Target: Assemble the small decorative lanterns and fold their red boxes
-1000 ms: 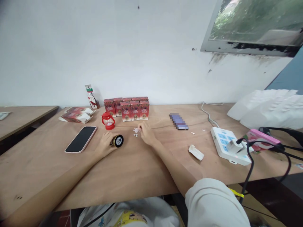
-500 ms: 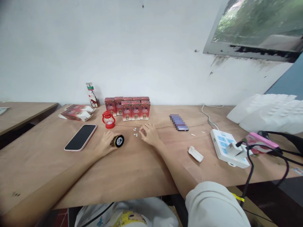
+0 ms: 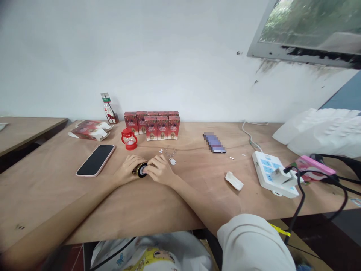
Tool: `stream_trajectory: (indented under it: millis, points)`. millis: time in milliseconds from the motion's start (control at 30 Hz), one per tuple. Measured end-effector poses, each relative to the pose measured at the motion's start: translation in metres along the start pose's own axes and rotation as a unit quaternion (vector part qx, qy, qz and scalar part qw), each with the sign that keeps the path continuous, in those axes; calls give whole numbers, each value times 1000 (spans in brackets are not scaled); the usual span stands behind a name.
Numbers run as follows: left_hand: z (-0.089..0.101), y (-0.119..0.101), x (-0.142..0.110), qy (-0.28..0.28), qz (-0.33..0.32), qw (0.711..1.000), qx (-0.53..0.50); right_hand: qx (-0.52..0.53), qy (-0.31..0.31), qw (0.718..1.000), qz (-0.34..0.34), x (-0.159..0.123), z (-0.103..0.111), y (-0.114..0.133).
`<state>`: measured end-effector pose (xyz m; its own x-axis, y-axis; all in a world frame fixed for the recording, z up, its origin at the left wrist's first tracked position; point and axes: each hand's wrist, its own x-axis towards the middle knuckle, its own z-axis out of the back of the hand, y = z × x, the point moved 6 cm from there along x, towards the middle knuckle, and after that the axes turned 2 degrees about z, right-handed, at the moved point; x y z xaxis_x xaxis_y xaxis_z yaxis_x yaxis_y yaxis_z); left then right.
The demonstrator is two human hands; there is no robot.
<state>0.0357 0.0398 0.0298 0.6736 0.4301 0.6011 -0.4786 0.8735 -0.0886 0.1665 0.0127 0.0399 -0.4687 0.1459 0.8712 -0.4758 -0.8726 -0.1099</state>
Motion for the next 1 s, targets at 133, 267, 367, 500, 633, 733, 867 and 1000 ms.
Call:
stream_trajectory:
  millis: [133, 267, 367, 500, 633, 733, 867, 1000]
  points:
    - [-2, 1, 0, 7, -7, 1000, -1, 7, 29, 1000, 11, 1, -3, 1]
    - [-4, 1, -1, 19, -8, 1000, -3, 8, 39, 999, 25, 1, -5, 4]
    - [-6, 2, -1, 31, -2, 1000, -7, -5, 63, 998, 32, -1, -9, 4]
    - [-5, 5, -1, 29, 12, 999, -9, -27, 80, 995, 51, -3, -15, 5]
    - [-4, 7, -1, 28, 33, 999, -10, -37, 66, 996, 49, -3, -14, 4]
    - [-3, 6, -1, 22, 40, 999, -11, -38, 56, 997, 38, -4, -12, 2]
    - [-1, 4, -2, 2, 24, 1000, -7, -39, 66, 996, 44, -5, -12, 4]
    - [-1, 3, -1, 3, 14, 1000, -9, -50, 61, 995, 56, -5, -12, 6]
